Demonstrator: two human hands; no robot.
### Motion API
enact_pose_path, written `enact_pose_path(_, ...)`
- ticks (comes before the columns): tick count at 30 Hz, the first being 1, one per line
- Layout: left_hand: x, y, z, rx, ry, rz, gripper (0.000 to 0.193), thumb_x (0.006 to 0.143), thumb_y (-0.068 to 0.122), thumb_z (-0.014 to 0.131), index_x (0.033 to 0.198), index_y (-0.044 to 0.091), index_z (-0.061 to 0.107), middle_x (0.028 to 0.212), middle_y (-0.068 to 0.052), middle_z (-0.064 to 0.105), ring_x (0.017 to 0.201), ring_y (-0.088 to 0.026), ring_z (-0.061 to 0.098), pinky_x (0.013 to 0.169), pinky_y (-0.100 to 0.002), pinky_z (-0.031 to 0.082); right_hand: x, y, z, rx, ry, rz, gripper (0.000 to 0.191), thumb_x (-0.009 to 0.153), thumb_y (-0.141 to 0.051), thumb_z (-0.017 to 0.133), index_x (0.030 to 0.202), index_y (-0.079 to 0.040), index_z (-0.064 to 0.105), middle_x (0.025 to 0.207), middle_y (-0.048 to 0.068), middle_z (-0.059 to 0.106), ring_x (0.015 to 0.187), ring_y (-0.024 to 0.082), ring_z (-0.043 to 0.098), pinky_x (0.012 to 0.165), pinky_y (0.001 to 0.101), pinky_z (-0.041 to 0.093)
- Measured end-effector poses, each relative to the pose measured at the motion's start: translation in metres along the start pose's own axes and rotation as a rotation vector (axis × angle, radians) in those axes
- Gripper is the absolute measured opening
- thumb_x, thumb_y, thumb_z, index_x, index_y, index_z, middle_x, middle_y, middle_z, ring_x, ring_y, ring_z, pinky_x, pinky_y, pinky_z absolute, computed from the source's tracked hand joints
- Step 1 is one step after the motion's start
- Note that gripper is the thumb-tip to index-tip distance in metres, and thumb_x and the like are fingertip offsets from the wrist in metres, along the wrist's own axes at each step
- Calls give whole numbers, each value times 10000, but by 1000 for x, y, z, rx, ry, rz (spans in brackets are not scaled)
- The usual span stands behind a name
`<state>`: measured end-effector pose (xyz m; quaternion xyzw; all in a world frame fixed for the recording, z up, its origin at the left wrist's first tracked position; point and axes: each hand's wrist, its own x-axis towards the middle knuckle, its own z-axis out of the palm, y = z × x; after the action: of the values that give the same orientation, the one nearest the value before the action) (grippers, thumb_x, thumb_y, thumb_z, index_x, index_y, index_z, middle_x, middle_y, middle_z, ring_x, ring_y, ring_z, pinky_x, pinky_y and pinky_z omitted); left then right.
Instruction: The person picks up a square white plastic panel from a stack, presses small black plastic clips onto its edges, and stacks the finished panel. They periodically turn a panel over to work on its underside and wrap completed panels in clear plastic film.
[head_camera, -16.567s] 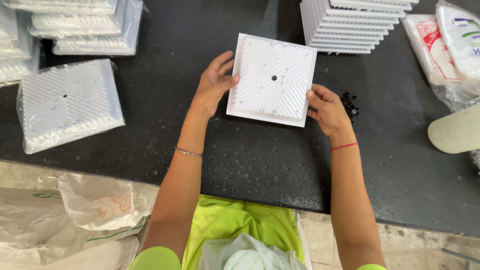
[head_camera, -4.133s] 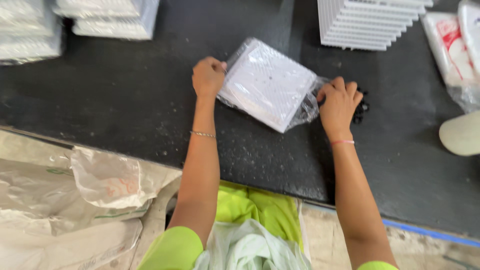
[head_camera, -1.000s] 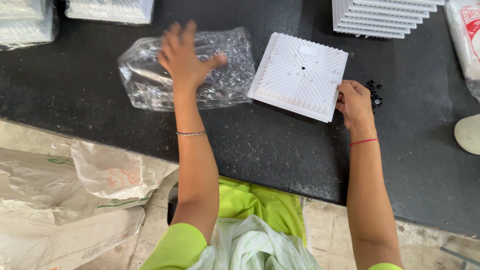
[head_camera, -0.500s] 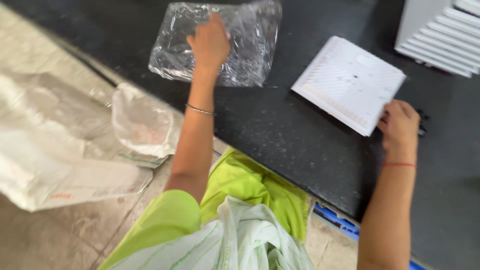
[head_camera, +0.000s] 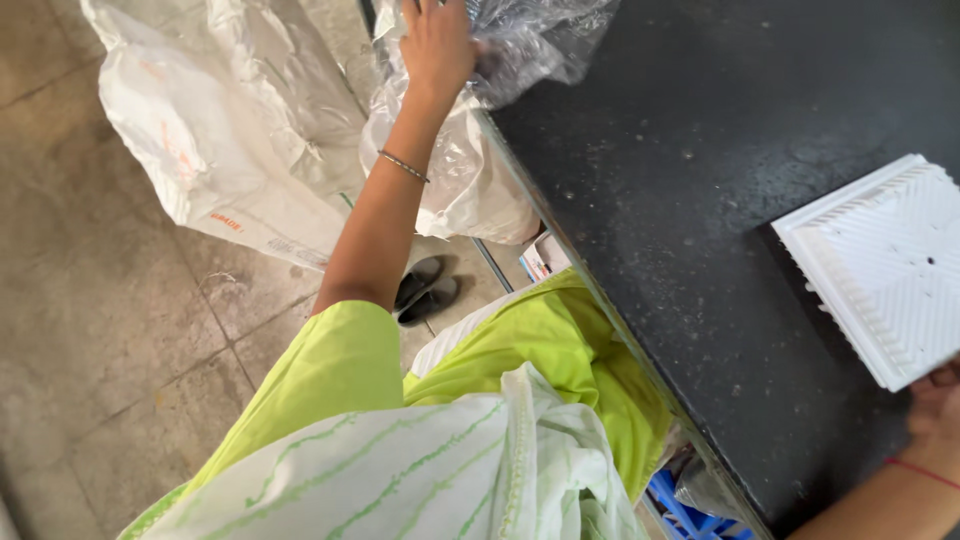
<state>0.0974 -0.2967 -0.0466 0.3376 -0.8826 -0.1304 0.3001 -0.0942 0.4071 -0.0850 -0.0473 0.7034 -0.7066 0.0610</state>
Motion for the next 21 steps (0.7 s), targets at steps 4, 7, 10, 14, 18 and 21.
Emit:
enact_pose_path(4,1,-60,0,-22,158,-152,333,910,58,646,1241,47,615,1130,-204,701,1032,-412,670,854,-509,568,4,2,-4,16,14,37,305,1207,-309,413,1349,-101,586,1380,88,652,1330,234,645,1153,450,563)
enact_pose_path(7,-29,-102,-2,-266,276,-208,437,941,-24,528,1370,-20,445,1023,-210,694,940,-433,658,807,-532,509,3,1,-7,44,55,53,245,1224,-295,444,1304,-102,572,1415,102,676,1358,238,663,1140,453,536)
enact_pose_path(10,-68,-119,11,-228,326,-274,494,789,-134,490,1202,120,582,1061,-184,655,948,-410,648,814,-499,511,2,4,-9,68,77,42,170,1195,-265,483,1237,-108,532,1404,97,670,1346,229,664,1135,456,526)
enact_pose_path(14,-92,-120,48,-189,301,-322,442,774,-95,534,1159,89,648,1172,-190,590,1071,-394,605,929,-489,489,4,4,-11,25,106,38,110,1138,-208,518,1112,-103,543,1182,43,622,1110,169,612,946,379,498)
enact_pose_path(18,-93,-101,86,-292,261,-508,412,829,47,642,1239,12,624,1342,-252,483,1266,-418,487,1107,-492,407,-7,2,-6,-114,261,17,187,1071,-155,572,896,-94,546,850,-16,551,769,100,521,613,284,398)
enact_pose_path(21,-103,-81,111,-228,34,-513,877,996,470,673,1570,-82,306,1691,-309,97,1572,-450,79,1268,-509,159,-13,-1,4,-43,291,55,121,1059,-185,593,967,-110,614,791,-50,524,639,63,468,500,240,338)
